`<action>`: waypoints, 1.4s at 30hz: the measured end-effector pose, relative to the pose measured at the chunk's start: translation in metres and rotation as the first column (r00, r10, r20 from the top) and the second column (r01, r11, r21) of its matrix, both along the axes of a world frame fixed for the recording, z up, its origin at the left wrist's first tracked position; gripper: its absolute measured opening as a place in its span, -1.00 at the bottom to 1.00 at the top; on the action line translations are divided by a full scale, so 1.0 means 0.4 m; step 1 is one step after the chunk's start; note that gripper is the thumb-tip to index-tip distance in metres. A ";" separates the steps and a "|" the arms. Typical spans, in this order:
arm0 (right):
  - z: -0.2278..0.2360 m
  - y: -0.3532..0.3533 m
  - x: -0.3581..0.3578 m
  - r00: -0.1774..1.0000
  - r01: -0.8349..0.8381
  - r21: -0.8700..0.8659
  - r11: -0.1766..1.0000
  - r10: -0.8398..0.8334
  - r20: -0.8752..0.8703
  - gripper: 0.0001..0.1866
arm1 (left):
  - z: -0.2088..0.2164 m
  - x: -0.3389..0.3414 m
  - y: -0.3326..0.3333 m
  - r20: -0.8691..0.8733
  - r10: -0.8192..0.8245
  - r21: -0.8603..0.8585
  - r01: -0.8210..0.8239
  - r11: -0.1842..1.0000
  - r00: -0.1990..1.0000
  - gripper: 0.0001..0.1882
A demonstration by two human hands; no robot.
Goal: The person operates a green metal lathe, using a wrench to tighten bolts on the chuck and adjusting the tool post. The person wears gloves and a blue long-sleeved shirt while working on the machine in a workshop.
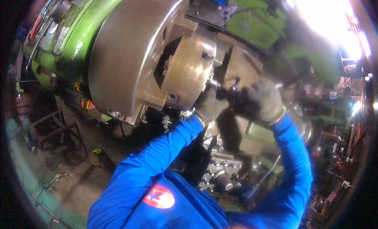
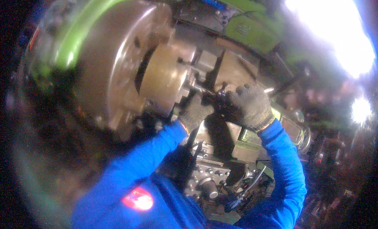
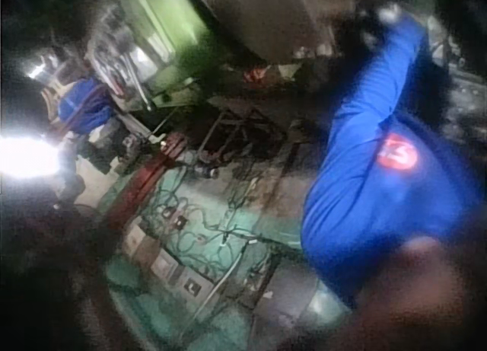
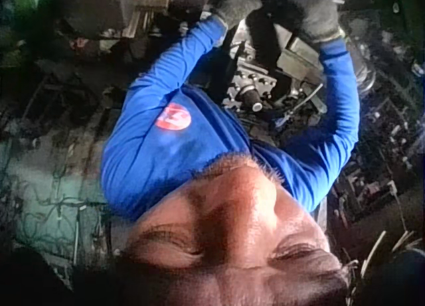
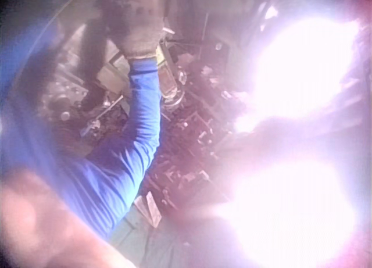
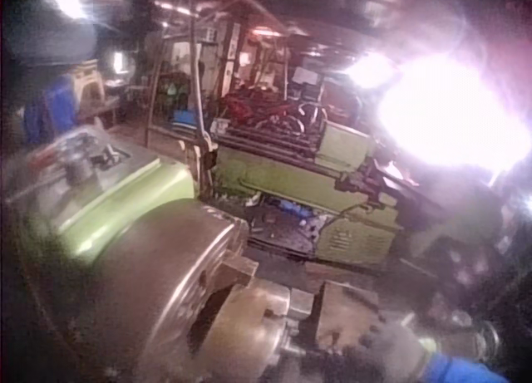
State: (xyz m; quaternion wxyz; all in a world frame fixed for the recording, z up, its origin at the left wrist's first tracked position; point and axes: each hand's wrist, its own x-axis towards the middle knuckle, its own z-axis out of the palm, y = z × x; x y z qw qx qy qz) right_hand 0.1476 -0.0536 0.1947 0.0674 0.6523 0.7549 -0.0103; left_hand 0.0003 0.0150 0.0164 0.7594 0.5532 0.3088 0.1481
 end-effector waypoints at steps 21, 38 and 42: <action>-0.018 0.074 0.059 0.939 -0.325 -0.104 0.940 0.333 0.082 -0.76 | -0.085 0.028 -0.034 0.138 0.069 0.080 -0.080 0.994 0.988 -0.72; -0.019 0.012 -0.018 0.980 0.192 -0.305 0.933 -0.196 0.017 -0.44 | -0.164 0.042 -0.051 0.103 0.046 0.053 -0.052 0.997 0.994 -0.74; -0.081 -0.023 -0.010 0.937 0.291 -0.259 0.921 -0.329 -0.115 -0.38 | -0.235 0.056 -0.067 0.204 0.138 -0.069 -0.126 0.990 0.969 -0.75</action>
